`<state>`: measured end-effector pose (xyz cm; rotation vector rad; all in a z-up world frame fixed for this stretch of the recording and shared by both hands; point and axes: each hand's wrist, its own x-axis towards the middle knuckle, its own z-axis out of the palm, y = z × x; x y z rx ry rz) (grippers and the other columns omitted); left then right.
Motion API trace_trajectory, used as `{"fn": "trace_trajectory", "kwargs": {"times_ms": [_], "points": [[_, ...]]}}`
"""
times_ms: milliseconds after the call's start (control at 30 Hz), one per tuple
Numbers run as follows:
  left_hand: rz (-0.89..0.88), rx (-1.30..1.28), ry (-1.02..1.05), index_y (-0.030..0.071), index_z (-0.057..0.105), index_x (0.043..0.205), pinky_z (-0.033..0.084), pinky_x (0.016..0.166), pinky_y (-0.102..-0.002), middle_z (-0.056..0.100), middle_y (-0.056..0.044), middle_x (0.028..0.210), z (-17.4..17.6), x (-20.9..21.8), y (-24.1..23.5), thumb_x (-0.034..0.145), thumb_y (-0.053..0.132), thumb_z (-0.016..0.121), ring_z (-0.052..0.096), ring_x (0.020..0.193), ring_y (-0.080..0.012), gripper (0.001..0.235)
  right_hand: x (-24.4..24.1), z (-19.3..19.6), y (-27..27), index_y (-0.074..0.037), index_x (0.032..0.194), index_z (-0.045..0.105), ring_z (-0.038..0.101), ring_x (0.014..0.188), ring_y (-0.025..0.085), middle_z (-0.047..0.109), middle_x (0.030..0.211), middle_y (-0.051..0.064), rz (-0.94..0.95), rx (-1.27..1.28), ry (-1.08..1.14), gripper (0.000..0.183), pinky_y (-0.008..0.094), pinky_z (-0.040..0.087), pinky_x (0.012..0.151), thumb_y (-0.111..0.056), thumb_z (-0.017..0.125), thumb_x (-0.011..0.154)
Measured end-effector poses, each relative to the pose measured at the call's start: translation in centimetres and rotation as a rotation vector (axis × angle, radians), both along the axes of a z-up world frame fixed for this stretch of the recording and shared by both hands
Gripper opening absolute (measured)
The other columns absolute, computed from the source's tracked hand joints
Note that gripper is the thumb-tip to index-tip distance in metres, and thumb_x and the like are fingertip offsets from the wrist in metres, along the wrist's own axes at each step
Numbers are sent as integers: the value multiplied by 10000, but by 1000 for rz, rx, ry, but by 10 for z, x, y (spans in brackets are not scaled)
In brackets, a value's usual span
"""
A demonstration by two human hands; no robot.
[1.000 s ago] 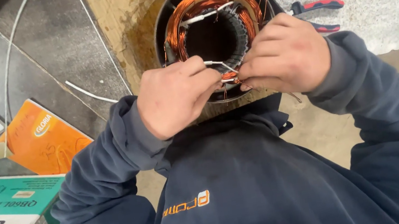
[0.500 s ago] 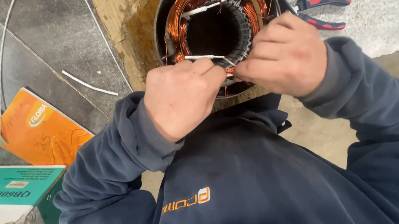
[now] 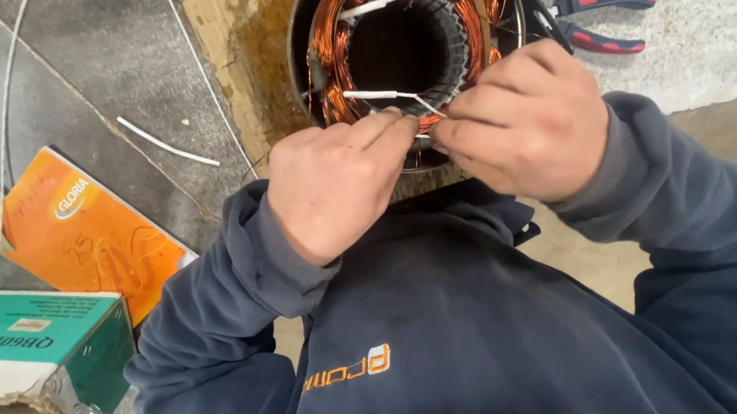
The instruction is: Wiring and insulating an electric motor stator at a workbench.
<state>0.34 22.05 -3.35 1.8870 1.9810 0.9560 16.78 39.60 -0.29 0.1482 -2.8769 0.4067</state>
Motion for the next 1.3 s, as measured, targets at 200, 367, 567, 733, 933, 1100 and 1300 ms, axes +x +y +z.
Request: {"fn": "trace_trajectory", "kwargs": {"times_ms": [200, 367, 567, 733, 933, 1100, 1300], "points": [[-4, -24, 12, 82, 712, 1158, 524, 605, -345, 746, -29, 974, 4, -1, 3, 924, 95, 685, 708, 738, -218, 236, -6, 22, -13, -131, 916, 760, 635, 832, 200, 681, 861, -16, -17, 177, -124, 176, 352, 450, 749, -165, 858, 774], [6, 34, -101, 94, 709, 1203, 566, 711, -333, 756, -43, 1118, 0, -24, -22, 971, 88, 726, 738, 873, -237, 233, 17, 46, 3, -60, 1035, 770, 657, 826, 244, 727, 969, 63, -158, -38, -112, 314, 361, 472, 723, -145, 866, 749], [8, 29, -251, 110, 711, 1213, 586, 761, -301, 742, -30, 1222, -9, -31, -37, 980, 76, 757, 762, 970, -210, 239, 151, -30, 27, -15, 1173, 723, 671, 917, 236, 731, 1031, 144, -589, -335, -71, 241, 319, 506, 817, 14, 779, 940], [3, -2, -165, 116, 726, 1186, 542, 665, -306, 755, -31, 1188, 2, -24, -12, 959, 121, 773, 743, 865, -199, 231, 181, -102, 18, 33, 1134, 723, 663, 859, 199, 743, 1018, 161, -926, -389, 74, 139, 276, 494, 795, 70, 681, 1007], [-56, -48, -121, 132, 725, 1156, 534, 654, -327, 730, 5, 1104, 1, -15, 9, 970, 175, 775, 710, 804, -212, 197, 190, -183, 18, 21, 1163, 773, 722, 865, 183, 752, 1001, 137, -909, -418, 103, 181, 275, 564, 808, 23, 655, 1027], [-17, -94, -152, 139, 723, 1131, 522, 642, -335, 697, 11, 1043, -1, -14, 12, 976, 186, 772, 686, 759, -208, 169, 160, -192, 18, -47, 1100, 810, 626, 787, 299, 669, 871, 119, -801, -142, 137, 82, 383, 487, 710, -94, 789, 1037], [-46, -178, -97, 171, 738, 1112, 488, 592, -345, 666, 21, 993, 6, -17, 18, 943, 176, 764, 663, 709, -214, 171, 166, -193, 20, -48, 1101, 801, 618, 776, 292, 669, 876, 110, -784, -176, 112, 104, 382, 474, 731, -95, 743, 1028]]}}
